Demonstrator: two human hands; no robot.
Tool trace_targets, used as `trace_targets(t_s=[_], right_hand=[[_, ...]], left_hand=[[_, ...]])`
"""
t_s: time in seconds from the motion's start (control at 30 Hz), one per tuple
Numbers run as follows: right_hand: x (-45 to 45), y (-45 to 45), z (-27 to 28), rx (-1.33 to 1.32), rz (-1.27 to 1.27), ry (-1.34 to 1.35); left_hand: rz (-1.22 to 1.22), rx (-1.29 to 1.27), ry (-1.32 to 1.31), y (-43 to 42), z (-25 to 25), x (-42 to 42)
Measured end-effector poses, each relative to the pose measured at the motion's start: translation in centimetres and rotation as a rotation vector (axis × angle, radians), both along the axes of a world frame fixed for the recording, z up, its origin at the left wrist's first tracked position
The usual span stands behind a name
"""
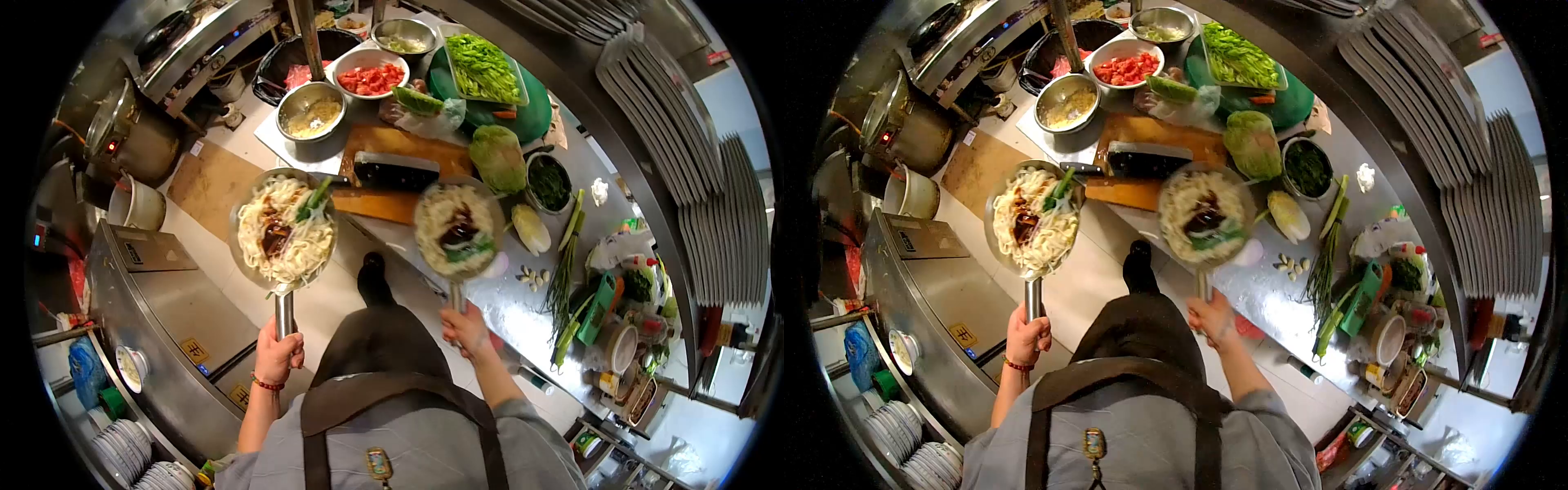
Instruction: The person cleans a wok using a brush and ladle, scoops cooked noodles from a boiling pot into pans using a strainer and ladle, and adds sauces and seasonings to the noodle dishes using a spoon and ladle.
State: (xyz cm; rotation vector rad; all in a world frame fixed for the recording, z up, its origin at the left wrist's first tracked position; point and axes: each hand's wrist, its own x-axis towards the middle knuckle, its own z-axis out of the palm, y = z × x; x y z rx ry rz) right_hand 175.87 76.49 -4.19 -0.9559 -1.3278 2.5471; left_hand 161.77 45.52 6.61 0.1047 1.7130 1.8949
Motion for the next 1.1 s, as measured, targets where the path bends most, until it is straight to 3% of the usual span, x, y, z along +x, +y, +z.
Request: trace_targets(t_s=[0.17, 0.27, 0.33, 0.37, 0.4, 0.43, 0.53, 0.57, 0.63, 0.7, 0.77, 0.97, 1.03, 1.07, 1.1], right_hand=[[-8.3, 2.8, -3.7, -0.038, 0.077, 0.125], [-7.2, 6.8, -4.9, 0.124, 0.039, 0.058], [-5.9, 9.6, -1.8, 0.243, 0.119, -0.199], [-4.7, 10.7, -2.4, 0.923, 0.013, 0.048], [-3.5, 10.9, 1.4, 1.296, -0.038, -0.054], [-3.9, 11.3, 4.5, 1.487, -0.274, 0.018], [-10.4, 9.0, 13.0, 1.319, 0.115, 0.334], [-14.0, 7.4, 14.4, 1.370, 0.262, 0.412], [-21.9, 5.9, 11.7, 1.566, 0.302, 0.607], [-27.0, 4.7, 10.0, 1.779, 0.246, 0.505], [-28.1, 5.1, 10.4, 1.744, 0.673, 0.275], [-29.6, 7.0, 10.1, 1.709, 0.769, 0.242], [-29.7, 8.0, 11.0, 1.298, 0.678, 0.320], [-28.4, 10.0, 10.0, 1.172, 0.631, 0.197], [-27.8, 10.0, 13.0, 1.078, 0.622, 0.187]], left_hand=[[0.109, -0.009, 0.099, 1.3, -1.3, 0.9], [0.155, -0.007, 0.040, 3.4, 0.3, 2.5], [0.185, -0.017, 0.019, 4.2, 0.2, 3.0], [0.179, -0.005, 0.021, 4.1, -1.2, 2.7], [0.179, -0.032, 0.015, 4.2, -1.1, 2.8], [0.175, -0.025, -0.008, 4.8, -0.2, 2.7], [0.164, -0.001, -0.043, 5.2, -0.2, 2.7], [0.139, -0.033, -0.033, 5.0, 0.3, 2.5], [0.099, -0.020, -0.060, 4.2, -0.9, 2.2], [0.093, -0.016, -0.091, 4.3, 0.0, 2.0], [0.053, -0.021, -0.119, 4.1, 0.6, 1.4], [-0.039, -0.096, -0.153, 2.8, 2.4, -3.3], [-0.143, -0.146, -0.111, 2.2, 3.2, -5.1], [-0.170, -0.169, -0.101, 3.4, 2.5, -4.2], [-0.174, -0.167, -0.101, 3.4, 3.3, -4.9]])
